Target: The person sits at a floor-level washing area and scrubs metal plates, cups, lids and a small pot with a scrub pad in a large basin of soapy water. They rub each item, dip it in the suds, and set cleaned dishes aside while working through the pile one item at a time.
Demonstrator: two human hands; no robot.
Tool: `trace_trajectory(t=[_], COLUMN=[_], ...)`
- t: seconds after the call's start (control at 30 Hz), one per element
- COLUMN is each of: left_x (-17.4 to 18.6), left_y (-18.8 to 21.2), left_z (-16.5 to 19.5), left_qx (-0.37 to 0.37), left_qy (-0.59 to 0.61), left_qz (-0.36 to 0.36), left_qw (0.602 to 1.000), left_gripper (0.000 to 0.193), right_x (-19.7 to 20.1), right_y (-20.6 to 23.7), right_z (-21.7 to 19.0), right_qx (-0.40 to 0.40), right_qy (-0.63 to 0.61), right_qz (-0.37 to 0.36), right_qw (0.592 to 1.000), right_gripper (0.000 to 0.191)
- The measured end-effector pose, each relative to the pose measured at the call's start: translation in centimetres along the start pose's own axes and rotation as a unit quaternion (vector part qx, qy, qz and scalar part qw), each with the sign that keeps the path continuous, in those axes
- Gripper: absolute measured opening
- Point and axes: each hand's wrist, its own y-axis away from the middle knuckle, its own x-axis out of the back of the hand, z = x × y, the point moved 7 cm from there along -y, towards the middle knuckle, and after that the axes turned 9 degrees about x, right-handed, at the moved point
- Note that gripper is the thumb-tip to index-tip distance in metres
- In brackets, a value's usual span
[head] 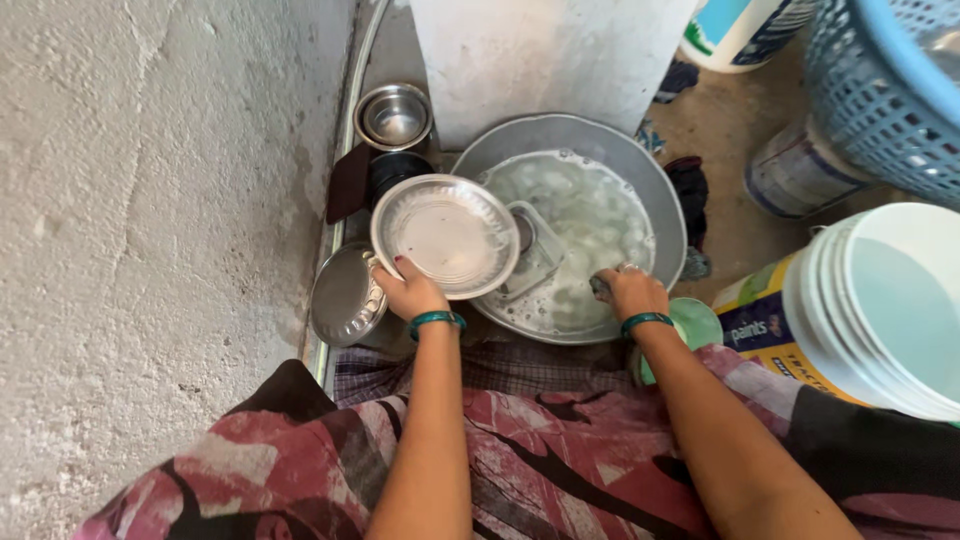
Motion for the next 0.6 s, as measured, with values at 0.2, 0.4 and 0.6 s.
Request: trace_trajectory(t=[0.2, 0.4, 0.6], left_x=[-3.8, -5.8, -6.0], left_y=[-2.2, -3.8, -3.7], left_z=[-0.3, 0.9, -0.3], left_qx=[0.025, -0.015, 0.050], left_qy=[-0.034, -0.039, -0.092], left_qz=[-0.005, -0.013, -0.067], left_qw=[0.999, 0.999, 0.992], left_gripper=[0.037, 0.036, 0.034], right_x=[-7.6, -8.1, 5.7], right_y=[-5.6, -8.7, -11.2], right_z=[1.0, 1.6, -1.1], right_qx=[0.034, -0.033, -0.034], right_qy=[0.090, -0.038, -0.195], right_qz=[-0.092, -0.116, 0.248], right_qw=[0.991, 0.992, 0.948], right_gripper=[0.021, 0.024, 0.034])
